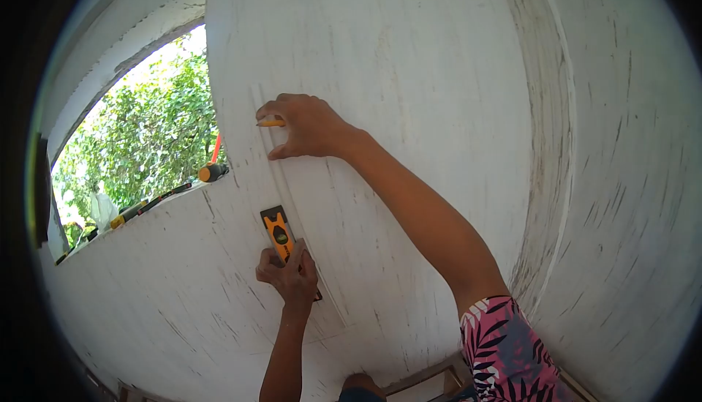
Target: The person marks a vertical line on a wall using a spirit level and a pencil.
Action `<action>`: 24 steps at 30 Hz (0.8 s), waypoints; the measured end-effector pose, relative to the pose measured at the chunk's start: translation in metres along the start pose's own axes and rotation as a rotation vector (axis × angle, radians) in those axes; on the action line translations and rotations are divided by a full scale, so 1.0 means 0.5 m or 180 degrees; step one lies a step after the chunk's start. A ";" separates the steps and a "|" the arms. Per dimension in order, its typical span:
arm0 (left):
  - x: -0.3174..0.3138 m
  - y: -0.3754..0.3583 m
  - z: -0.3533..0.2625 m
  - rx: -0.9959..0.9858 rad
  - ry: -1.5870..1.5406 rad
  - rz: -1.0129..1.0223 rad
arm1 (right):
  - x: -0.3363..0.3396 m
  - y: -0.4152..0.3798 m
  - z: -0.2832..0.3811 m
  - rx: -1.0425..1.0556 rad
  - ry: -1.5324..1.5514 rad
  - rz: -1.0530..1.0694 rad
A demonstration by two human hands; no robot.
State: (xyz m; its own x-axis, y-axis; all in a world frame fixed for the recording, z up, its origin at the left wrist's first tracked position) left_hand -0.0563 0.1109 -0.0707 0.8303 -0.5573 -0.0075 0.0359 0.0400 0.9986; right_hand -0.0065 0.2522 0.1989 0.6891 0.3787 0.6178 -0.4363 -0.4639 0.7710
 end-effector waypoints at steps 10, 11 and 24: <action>-0.002 -0.006 0.001 0.0090 -0.0400 -0.0078 | -0.003 0.002 -0.010 0.0250 0.0009 -0.0193; 0.005 -0.003 -0.001 0.0074 -0.0278 0.0129 | 0.002 -0.003 -0.006 0.0230 0.0122 -0.0183; 0.001 -0.010 0.006 -0.0032 0.0014 0.0183 | 0.010 -0.018 -0.024 0.0013 0.0117 -0.0122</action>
State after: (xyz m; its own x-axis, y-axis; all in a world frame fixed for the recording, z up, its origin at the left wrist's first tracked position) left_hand -0.0576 0.1077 -0.0756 0.8336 -0.5501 0.0496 -0.0065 0.0800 0.9968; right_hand -0.0061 0.2681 0.1967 0.6836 0.4253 0.5931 -0.4076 -0.4516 0.7937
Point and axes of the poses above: each hand's wrist, its own y-axis towards the middle knuckle, its own x-axis out of the back of the hand, z = x × y, the point moved 3 cm from there along y, towards the middle knuckle, and after that the axes turned 4 degrees about z, right-handed, at the moved point
